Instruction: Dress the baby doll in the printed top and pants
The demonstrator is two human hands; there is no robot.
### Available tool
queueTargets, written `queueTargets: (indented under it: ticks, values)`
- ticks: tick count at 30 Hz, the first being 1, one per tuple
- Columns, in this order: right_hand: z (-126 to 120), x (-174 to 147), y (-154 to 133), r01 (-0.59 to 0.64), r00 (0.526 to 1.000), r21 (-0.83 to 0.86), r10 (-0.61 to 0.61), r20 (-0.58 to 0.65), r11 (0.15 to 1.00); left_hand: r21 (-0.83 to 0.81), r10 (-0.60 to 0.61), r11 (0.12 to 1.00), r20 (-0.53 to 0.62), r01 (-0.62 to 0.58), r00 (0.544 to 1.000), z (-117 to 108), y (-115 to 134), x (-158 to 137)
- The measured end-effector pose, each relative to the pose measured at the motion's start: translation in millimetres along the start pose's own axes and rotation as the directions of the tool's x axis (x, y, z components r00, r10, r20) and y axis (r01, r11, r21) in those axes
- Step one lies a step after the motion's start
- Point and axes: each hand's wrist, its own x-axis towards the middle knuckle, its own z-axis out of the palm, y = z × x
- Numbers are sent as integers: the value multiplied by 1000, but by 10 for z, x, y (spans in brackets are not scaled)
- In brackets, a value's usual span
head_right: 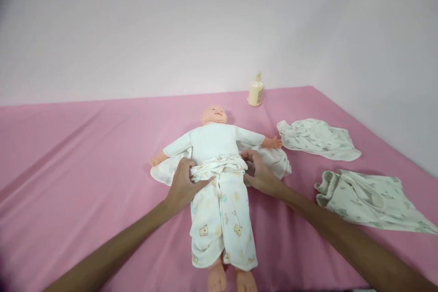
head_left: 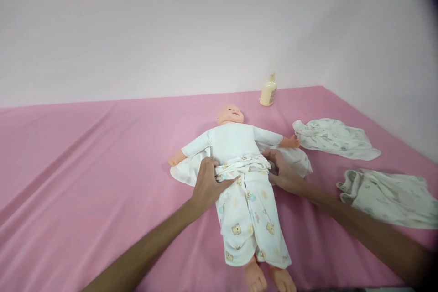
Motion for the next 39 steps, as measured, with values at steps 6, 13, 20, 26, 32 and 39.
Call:
queueTargets:
  ticks: [6,13,20,26,32,39]
  values:
    - [34,15,-18,-67,998,-5,67,-17,998,46,-20,999,-33,21,999,-13,81,-56]
    - [34,30,3,-42,999,17,42,-8,999,-44,-119,992,53,121,991,-112,141,-131]
    - [35,22,14,13,1000,-17,-13,-7,1000,-139,-102,981,239,138,966,-304,-33,-205]
    - [47,20,-42,10,1000,-88,-10,-8,996,-4,-2,1000,336,3,942,-409,-144,-387]
    - [102,12,-71,-6,999,-102,2,-40,995,22,-27,1000,402,20,915,-356,-101,-396]
    - [188,-14,-119,-32,995,-102,22,-98,994,-1,-83,996,274,87,958,-231,-40,-369]
